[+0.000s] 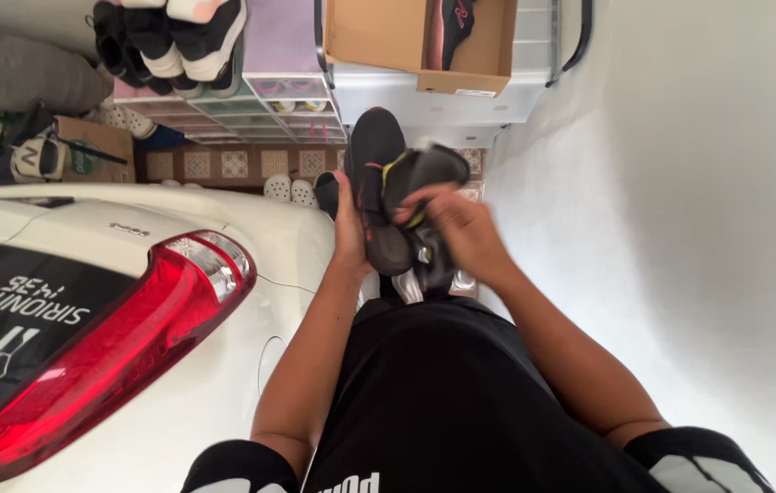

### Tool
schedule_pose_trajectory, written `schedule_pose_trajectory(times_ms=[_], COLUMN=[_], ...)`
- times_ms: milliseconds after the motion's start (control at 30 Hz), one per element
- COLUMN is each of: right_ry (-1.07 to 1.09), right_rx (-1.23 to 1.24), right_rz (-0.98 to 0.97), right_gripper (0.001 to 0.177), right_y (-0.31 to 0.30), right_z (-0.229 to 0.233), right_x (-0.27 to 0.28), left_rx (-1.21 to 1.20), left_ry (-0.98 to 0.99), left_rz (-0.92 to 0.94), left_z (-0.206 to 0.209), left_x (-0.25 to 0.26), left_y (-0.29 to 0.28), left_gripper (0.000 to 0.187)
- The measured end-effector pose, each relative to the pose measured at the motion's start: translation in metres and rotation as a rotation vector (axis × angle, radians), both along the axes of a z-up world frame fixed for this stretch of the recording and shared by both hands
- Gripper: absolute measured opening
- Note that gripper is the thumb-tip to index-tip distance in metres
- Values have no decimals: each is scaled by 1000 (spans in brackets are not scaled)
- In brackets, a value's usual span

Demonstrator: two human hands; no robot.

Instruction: The person cleans a shoe storage unit and a pair of sneakers using a yellow cloth. They wipe the exterior of a plastic drawer, a cardboard box, and the shoes themselves. The person handles the shoes one at a time, wiping them thoroughly before placing them back into the box.

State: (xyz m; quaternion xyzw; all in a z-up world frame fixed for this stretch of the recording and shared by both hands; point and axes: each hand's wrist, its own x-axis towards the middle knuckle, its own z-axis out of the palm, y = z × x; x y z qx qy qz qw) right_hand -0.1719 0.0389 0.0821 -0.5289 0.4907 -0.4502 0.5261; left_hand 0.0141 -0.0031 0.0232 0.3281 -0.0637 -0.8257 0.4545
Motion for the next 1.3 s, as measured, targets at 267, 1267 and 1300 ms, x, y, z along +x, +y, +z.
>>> schedule_pose_trajectory(times_ms=[267, 1267, 1300], right_ry=[141, 797, 802], right_rx=[-204, -724, -722], right_rz=[-240, -46, -11], right_gripper=[29, 42, 41], right_y=[-61, 16, 21], right_z=[-26, 27, 23], right_x=[-8, 25, 21], left_rx=[-97, -229, -219], left_ry=[236, 246, 227], left_rz=[-82, 3, -28], left_z=[-31, -66, -67], left_x=[-24, -35, -33], left_y=[14, -6, -8], left_gripper=[67, 96, 101])
